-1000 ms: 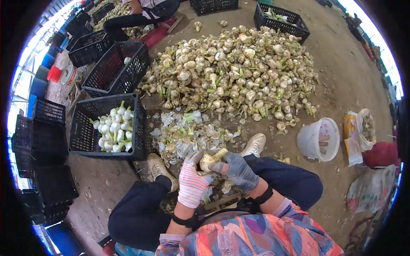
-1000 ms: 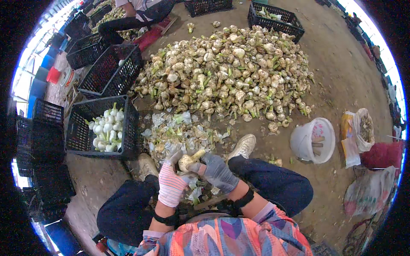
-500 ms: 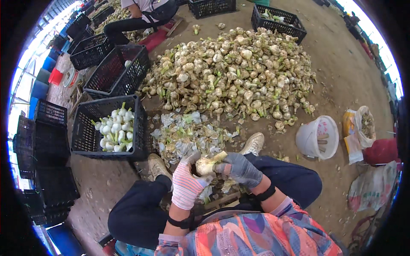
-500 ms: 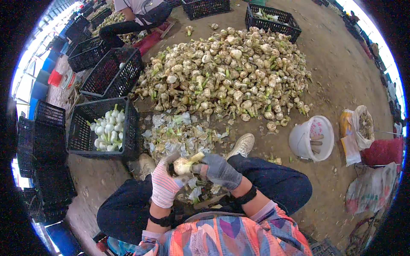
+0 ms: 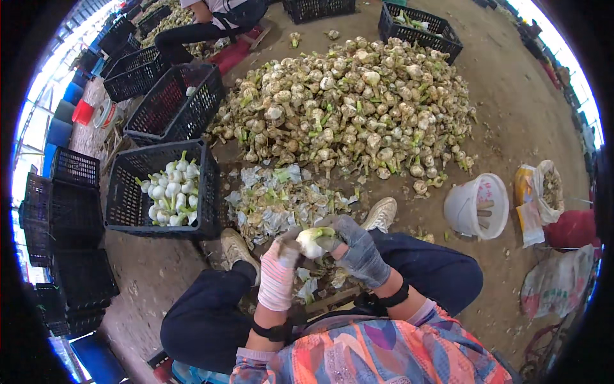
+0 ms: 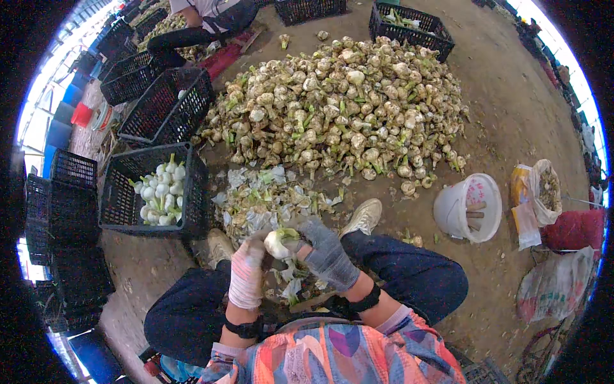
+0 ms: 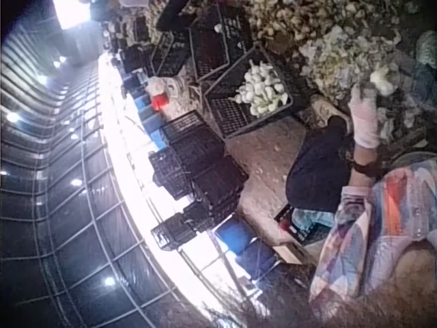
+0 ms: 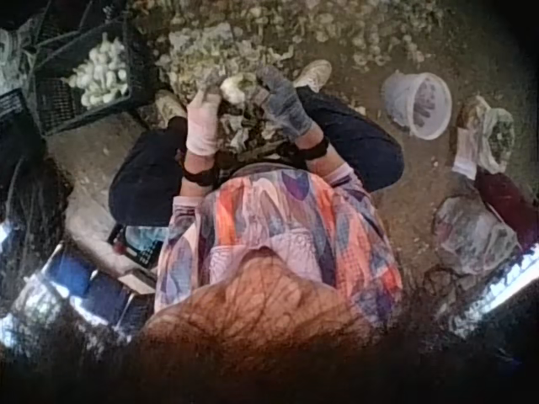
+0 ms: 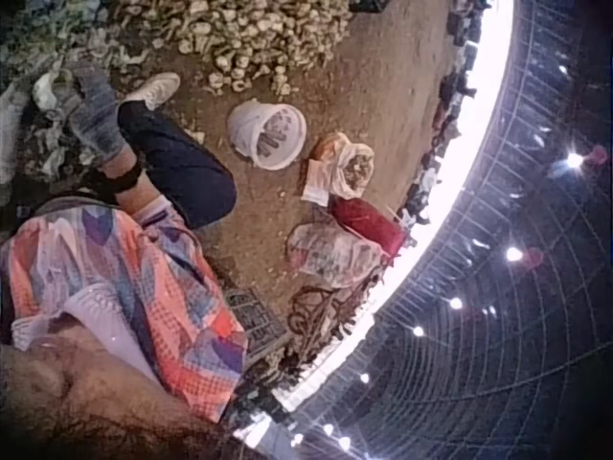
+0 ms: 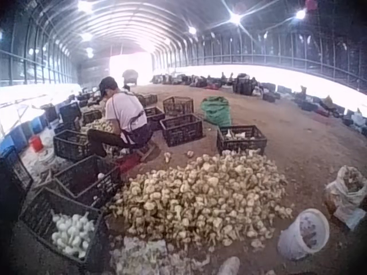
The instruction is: Peeling and trimming the roots and stems of garlic bulbs using a small paring knife.
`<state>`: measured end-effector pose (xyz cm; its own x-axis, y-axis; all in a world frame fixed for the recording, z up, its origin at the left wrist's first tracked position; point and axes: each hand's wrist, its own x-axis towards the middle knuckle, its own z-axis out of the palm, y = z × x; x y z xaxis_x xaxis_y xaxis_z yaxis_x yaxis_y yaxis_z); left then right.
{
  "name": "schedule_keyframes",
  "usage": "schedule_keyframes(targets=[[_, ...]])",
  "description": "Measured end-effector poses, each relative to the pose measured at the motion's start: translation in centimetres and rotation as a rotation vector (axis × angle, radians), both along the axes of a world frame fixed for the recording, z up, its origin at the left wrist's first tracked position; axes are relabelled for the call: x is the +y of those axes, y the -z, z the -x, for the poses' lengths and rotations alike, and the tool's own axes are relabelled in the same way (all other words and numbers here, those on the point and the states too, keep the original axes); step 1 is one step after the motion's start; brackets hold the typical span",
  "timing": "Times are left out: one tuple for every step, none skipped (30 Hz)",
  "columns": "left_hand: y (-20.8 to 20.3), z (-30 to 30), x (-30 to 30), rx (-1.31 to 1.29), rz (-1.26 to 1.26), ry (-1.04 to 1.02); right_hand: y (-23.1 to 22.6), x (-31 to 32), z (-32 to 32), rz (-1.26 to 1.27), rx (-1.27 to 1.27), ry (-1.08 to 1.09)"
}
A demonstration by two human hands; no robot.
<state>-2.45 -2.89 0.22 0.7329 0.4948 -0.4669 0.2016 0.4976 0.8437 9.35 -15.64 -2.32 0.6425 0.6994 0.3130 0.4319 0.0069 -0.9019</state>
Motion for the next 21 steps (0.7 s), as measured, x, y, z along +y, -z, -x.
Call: schedule_keyframes(targets=[[-0.5,-0.2,-0.3,0.005,-0.075,0.026,-0.4,0.3,0.1,-0.007,0.025,0.025],[0.7,-0.1,0.3,0.068,-0.302,0.126,0.1,0.2,0.4,0.034,0.059,0.037],[0.5,-0.1,0.3,0.016,-0.199,0.103,0.4,0.1,0.7,0.073,0.086,0.051],[0.2,-0.1,0.2,-0.035,-0.097,0.080,0.7,0.0,0.8,0.113,0.113,0.065],[0.1,-0.1,0.2,-0.086,0.007,0.058,0.8,-0.1,0.7,0.136,0.182,0.080],[0.3,-0.1,0.1,-0.086,0.018,0.057,0.7,-0.1,0.6,0.162,0.252,0.094],[0.8,0.0,0.2,-0.102,0.048,0.063,0.6,-0.1,0.5,0.188,0.322,0.108],[1.1,0.2,0.4,-0.117,0.079,0.069,0.4,-0.1,0.3,0.256,0.318,0.101],[1.4,0.3,0.6,-0.132,0.109,0.074,0.9,0.2,0.6,0.104,0.571,0.103],[1.6,0.3,0.4,-0.179,0.097,0.043,1.9,0.9,1.0,-0.053,0.822,0.104],[1.6,0.3,0.5,-0.222,0.123,0.073,3.1,1.5,1.4,-0.214,1.071,0.106],[1.7,0.2,0.5,-0.268,0.151,0.106,4.7,2.0,1.1,-0.152,1.420,0.123],[1.7,0.1,0.6,-0.317,0.175,0.134,5.0,2.2,0.7,-0.003,1.175,0.177],[1.7,0.3,0.5,-0.289,0.224,0.116,5.2,2.5,0.4,0.139,0.926,0.224],[1.0,0.2,0.5,-0.270,0.242,0.127,5.5,2.6,0.1,0.271,0.671,0.270],[-0.1,-0.1,0.2,-0.252,0.263,0.149,8.4,1.6,-0.6,0.403,0.430,0.202],[-0.6,-0.4,0.1,-0.232,0.279,0.170,11.3,0.6,-1.3,0.513,0.180,0.157],[0.2,-0.1,0.4,-0.216,0.197,0.189,11.0,0.4,-0.9,0.432,0.112,0.064],[0.8,0.2,0.8,-0.229,0.167,0.173,10.6,0.1,-0.8,0.351,0.044,-0.026],[1.2,0.3,1.2,-0.243,0.137,0.160,10.5,-0.4,-1.4,0.175,0.093,-0.153],[1.7,0.5,1.6,-0.258,0.113,0.148,8.8,-0.6,-1.8,0.102,0.483,-0.238]])
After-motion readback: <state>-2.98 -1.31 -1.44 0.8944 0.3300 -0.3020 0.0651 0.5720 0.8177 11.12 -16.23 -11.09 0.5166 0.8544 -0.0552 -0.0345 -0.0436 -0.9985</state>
